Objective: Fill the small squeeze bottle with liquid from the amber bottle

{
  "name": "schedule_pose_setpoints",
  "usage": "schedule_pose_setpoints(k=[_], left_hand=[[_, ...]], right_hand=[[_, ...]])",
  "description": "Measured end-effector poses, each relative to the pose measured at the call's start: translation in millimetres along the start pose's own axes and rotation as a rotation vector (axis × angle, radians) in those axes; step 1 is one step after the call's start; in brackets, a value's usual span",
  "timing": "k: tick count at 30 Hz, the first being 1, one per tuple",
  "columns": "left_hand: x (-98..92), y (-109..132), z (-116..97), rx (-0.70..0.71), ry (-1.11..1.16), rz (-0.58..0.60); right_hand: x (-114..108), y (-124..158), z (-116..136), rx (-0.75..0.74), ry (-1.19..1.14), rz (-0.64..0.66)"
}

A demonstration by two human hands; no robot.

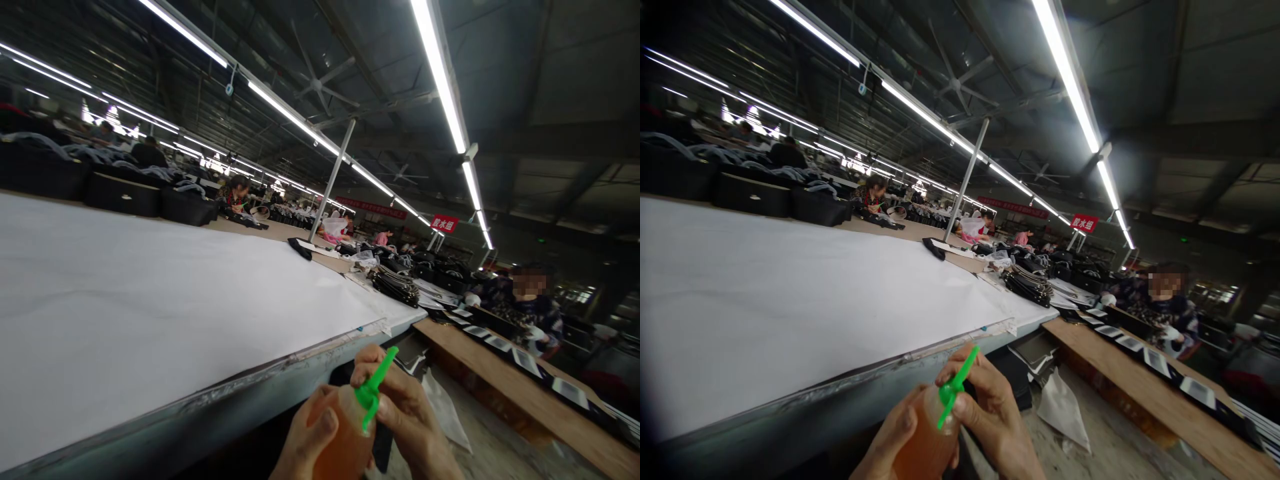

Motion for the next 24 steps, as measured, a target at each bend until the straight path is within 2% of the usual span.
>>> schedule_pose_setpoints(k=[3, 7, 10, 14, 17, 24], left_hand=[[4.3, -1.3, -4.7, 0.130, -0.059, -0.045], [-9.1, 0.6, -6.7, 0.323, -0.136, -0.263], [-20.7, 4.5, -5.0, 0.432, -0.261, -0.399], [-27.4, 13.5, -11.5, 0.723, -0.417, -0.581], [-27.2, 13.6, -9.9, 0.906, -0.484, -0.615], [-43.4, 1.4, -5.2, 1.155, -0.720, -0.560]], right_hand=[[-3.8, 4.7, -1.9, 0.005, 0.024, -0.085], [-6.5, 12.4, -12.1, 0.041, -0.003, -0.198], [-2.5, 17.0, -19.7, 0.060, -0.029, -0.216], [2.3, 21.9, -33.4, 0.130, -0.043, -0.250], [3.7, 22.8, -44.9, 0.167, -0.066, -0.292], [8.0, 16.1, -73.1, 0.228, 0.008, -0.444]])
Point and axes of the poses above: each hand's wrist, its own y-axis away from the middle knuckle, its own x-axis out of the palm, z = x × y, the point moved 7 cm from there along -y, towards the middle knuckle, and after that the axes turned 6 degrees about -z, right-handed, at the moved point
